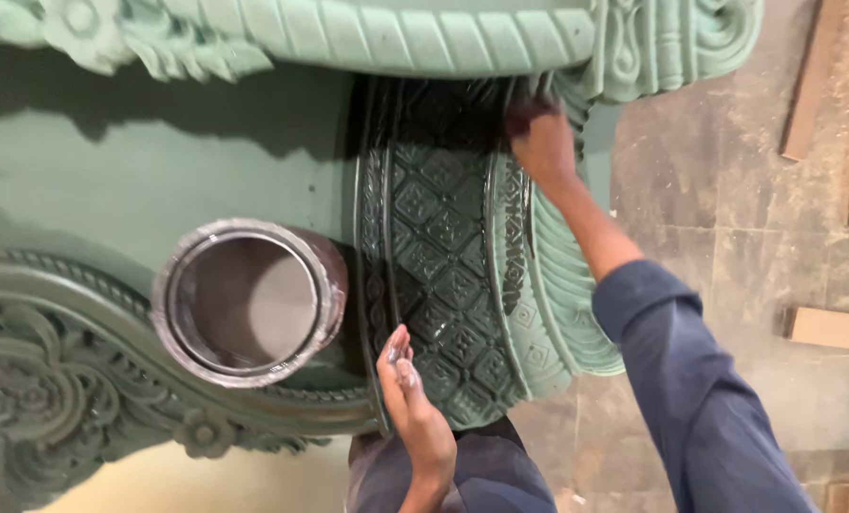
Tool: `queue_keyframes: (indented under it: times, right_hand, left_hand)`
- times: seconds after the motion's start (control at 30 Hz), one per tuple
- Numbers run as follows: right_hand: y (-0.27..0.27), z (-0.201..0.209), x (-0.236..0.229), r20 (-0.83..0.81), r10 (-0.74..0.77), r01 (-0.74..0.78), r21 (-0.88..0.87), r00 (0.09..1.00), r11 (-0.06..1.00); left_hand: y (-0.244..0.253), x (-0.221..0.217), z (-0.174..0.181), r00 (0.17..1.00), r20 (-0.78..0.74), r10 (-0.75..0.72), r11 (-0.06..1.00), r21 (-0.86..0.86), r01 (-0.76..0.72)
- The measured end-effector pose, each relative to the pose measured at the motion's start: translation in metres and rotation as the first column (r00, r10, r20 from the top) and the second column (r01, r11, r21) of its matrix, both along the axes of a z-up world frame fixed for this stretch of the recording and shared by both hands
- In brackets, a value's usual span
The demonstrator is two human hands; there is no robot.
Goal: The person cleans the ornate carvings of a green wooden furniture piece using a purple cloth. They repeatedly dip the cloth into a metal can containing a liquid and wipe the detailed patterns on the furniture's surface.
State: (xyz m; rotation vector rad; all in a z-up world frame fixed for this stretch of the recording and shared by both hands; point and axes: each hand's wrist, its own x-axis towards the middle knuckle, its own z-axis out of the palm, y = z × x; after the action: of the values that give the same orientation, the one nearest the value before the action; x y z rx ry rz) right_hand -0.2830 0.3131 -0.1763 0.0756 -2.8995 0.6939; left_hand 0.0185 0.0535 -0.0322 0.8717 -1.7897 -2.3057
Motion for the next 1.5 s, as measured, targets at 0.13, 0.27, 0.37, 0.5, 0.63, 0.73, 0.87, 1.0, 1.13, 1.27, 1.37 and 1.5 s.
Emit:
queue_keyframes:
  times: [0.13,0.27,0.37,0.5,0.63,0.73,0.87,1.0,1.13,1.27,1.37,1.5]
  right_hand:
    - [-0.010,-0.006,0.037,0.069,0.237,-0.247,0.240,0.969,0.939]
    - [-0.025,0.027,0.187,0.206,0.616,-0.648,0.308,0.760,0.697]
    - [-0.025,0.057,0.237,0.497,0.402,-0.277,-0.307,0.769,0.910]
    - [-0.011,0.045,0.133,0.250,0.450,-0.427,-0.144,0.857,0.893]
    - [0.019,0.005,-0.018,-0.319,0.283,-0.183,0.308,0.905,0.934]
    - [0.027,-0.003,-0.045,0.070,0.168,-0.180,0.235,0.983,0.955]
    - [0.001,0.019,0.058,0.033,0.407,-0.371,0.485,0.913,0.792]
    - [-0.008,0.041,0.123,0.292,0.242,-0.161,-0.274,0.925,0.948]
    - [0.017,0.013,0.024,0.109,0.096,-0.094,-0.026,0.989,0.995]
    - [0.024,-0.018,-0.063,-0.071,0.023,-0.013,0.143,0.997,0.990]
    - [0.010,-0.018,-0.047,0.028,-0.043,0.037,0.182,0.999,0.983]
    - [0.006,0.001,-0.015,-0.142,0.080,-0.076,0.034,0.987,0.997]
  left_hand:
    - [0.023,0.002,-0.008,0.997,0.080,-0.014,1.000,-0.011,0.015]
    - [0.042,-0.015,-0.015,0.997,0.065,-0.036,0.997,0.073,0.032]
    - [0.045,-0.033,-0.016,0.998,0.054,-0.038,0.994,0.105,0.033]
    - [0.042,-0.052,-0.016,0.999,0.045,-0.023,0.996,0.083,0.020]
    - [0.039,-0.066,-0.019,0.998,0.064,-0.029,0.999,0.040,0.027]
    - [0.039,-0.074,-0.021,0.996,0.069,-0.053,0.998,0.022,0.051]
    - [0.047,-0.082,-0.027,0.991,0.073,-0.115,0.991,0.081,0.109]
    - [0.068,-0.108,-0.044,0.975,0.066,-0.212,0.976,0.065,0.208]
    - [0.089,-0.145,-0.066,0.965,0.048,-0.259,0.966,0.039,0.257]
    - [0.106,-0.173,-0.082,0.963,0.006,-0.268,0.959,-0.094,0.268]
    - [0.107,-0.176,-0.079,0.960,-0.017,-0.278,0.952,-0.134,0.274]
    - [0.105,-0.179,-0.070,0.972,-0.014,-0.236,0.971,-0.038,0.235]
